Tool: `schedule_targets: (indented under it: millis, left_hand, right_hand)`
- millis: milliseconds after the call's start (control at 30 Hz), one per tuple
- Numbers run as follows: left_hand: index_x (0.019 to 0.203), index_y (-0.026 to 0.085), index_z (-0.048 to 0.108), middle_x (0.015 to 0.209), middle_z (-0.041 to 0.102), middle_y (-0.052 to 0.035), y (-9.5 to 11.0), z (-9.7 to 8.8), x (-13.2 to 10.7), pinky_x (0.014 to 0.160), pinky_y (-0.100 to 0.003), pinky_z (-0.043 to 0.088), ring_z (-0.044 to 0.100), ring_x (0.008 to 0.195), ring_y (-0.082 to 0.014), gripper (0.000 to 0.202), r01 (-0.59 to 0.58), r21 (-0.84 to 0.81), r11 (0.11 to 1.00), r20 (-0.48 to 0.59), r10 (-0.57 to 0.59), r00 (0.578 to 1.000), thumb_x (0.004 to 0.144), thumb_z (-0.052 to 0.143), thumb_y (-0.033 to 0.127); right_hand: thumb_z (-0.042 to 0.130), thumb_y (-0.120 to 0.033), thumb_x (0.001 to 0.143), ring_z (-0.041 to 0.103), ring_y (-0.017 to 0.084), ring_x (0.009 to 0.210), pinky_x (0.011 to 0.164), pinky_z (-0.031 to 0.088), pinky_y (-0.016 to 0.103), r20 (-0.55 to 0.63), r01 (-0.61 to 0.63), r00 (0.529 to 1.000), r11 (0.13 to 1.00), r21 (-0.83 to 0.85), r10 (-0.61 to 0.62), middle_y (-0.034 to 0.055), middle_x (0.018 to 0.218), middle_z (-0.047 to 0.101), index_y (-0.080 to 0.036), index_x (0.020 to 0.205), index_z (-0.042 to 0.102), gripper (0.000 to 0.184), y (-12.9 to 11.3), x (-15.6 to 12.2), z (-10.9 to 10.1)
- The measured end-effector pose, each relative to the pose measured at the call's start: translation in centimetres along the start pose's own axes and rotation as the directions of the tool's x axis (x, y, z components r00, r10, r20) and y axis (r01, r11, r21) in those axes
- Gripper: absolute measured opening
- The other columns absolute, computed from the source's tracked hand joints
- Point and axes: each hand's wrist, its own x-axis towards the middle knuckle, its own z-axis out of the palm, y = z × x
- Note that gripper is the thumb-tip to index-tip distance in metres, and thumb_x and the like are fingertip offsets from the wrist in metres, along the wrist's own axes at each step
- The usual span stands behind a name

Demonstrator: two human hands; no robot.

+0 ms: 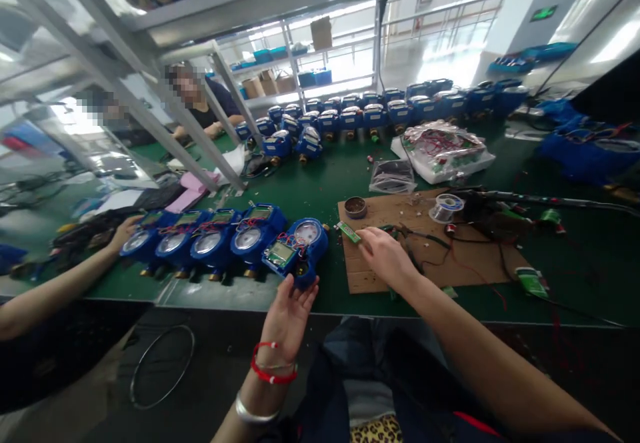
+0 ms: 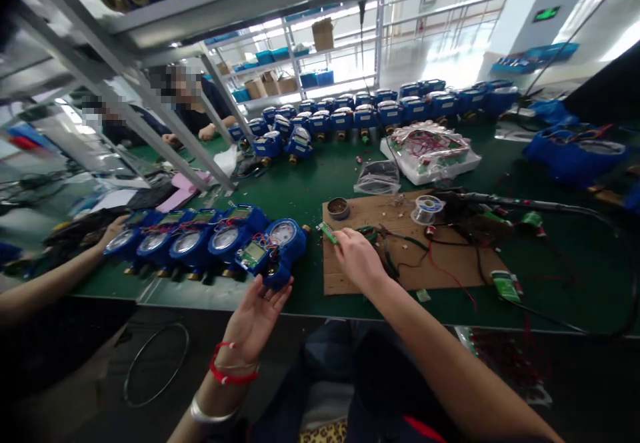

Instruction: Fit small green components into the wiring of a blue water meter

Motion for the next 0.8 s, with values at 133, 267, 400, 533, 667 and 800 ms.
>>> schedule_targets:
  millis: [133, 267, 400, 533, 667, 800]
  left_hand:
    - [0.106, 0.009, 0.060, 0.109, 0.067, -0.0138, -1.0, 0.5, -0.1, 0.096, -0.036, 0.050, 0.065, 0.102, -0.0230, 0.020, -0.007, -0.032, 0.999, 0.040, 0.009, 0.999, 0.092, 0.054, 0.022]
    - [0.105, 0.010, 0.060, 0.110, 0.066, -0.0130, -1.8, 0.8, 0.1, 0.098, -0.036, 0.048, 0.065, 0.102, -0.0229, 0.020, -0.016, -0.053, 0.998, 0.065, 0.019, 0.998, 0.089, 0.059, 0.024]
    - [0.106, 0.012, 0.059, 0.112, 0.065, -0.0142, -1.8, 0.4, -0.1, 0.099, -0.038, 0.047, 0.063, 0.106, -0.0253, 0.027, 0.001, 0.021, 1.000, 0.077, -0.002, 0.997, 0.086, 0.065, 0.028]
    - [0.105, 0.012, 0.062, 0.120, 0.062, -0.0181, -1.3, -0.6, -1.3, 0.095, -0.039, 0.048, 0.062, 0.108, -0.0287, 0.032, 0.026, 0.315, 0.949, 0.057, -0.046, 0.997, 0.079, 0.071, 0.029]
    - [0.106, 0.015, 0.067, 0.108, 0.068, -0.0163, 0.6, -1.1, -3.3, 0.089, -0.041, 0.050, 0.065, 0.096, -0.0290, 0.035, -0.066, 0.707, 0.704, 0.154, -0.061, 0.986, 0.076, 0.073, 0.031]
    - [0.088, 0.020, 0.075, 0.095, 0.069, -0.0109, 3.8, 0.2, -4.5, 0.094, -0.038, 0.047, 0.062, 0.094, -0.0271, 0.015, -0.409, 0.818, 0.404, 0.362, 0.190, 0.912, 0.078, 0.070, 0.030]
  right_hand:
    - [0.052, -0.014, 0.085, 0.055, 0.025, 0.103, 0.093, 0.041, 0.035, 0.067, -0.020, 0.997, 0.997, -0.070, 0.024, 0.0154, 0.105, 0.063, -0.013, 0.101, 0.064, 0.020, -0.7, 3.5, 3.5]
    - [0.046, -0.010, 0.086, 0.056, 0.025, 0.099, 0.088, 0.042, 0.035, 0.061, -0.100, 0.992, 0.989, -0.111, 0.108, 0.0183, 0.101, 0.061, -0.012, 0.093, 0.063, 0.019, -0.7, 4.9, 5.7]
    - [0.049, -0.010, 0.083, 0.056, 0.028, 0.099, 0.087, 0.042, 0.038, 0.038, -0.129, 0.991, 0.989, -0.067, 0.132, 0.0195, 0.100, 0.061, -0.010, 0.094, 0.061, 0.017, 0.1, 5.2, 6.5]
    - [0.048, -0.011, 0.081, 0.057, 0.028, 0.101, 0.090, 0.041, 0.038, 0.005, -0.132, 0.991, 0.989, 0.068, 0.132, 0.0184, 0.101, 0.063, -0.011, 0.100, 0.061, 0.023, 0.9, 5.3, 6.6]
    - [0.049, -0.019, 0.083, 0.058, 0.026, 0.101, 0.090, 0.043, 0.037, -0.020, -0.110, 0.993, 0.956, 0.274, 0.120, 0.0140, 0.107, 0.064, -0.014, 0.109, 0.061, 0.029, 1.2, 5.6, 5.8]
    - [0.050, -0.032, 0.087, 0.061, 0.021, 0.092, 0.083, 0.047, 0.034, -0.002, -0.085, 0.995, 0.861, 0.502, 0.099, 0.0082, 0.101, 0.065, -0.016, 0.111, 0.058, 0.030, 0.2, 5.5, 4.1]
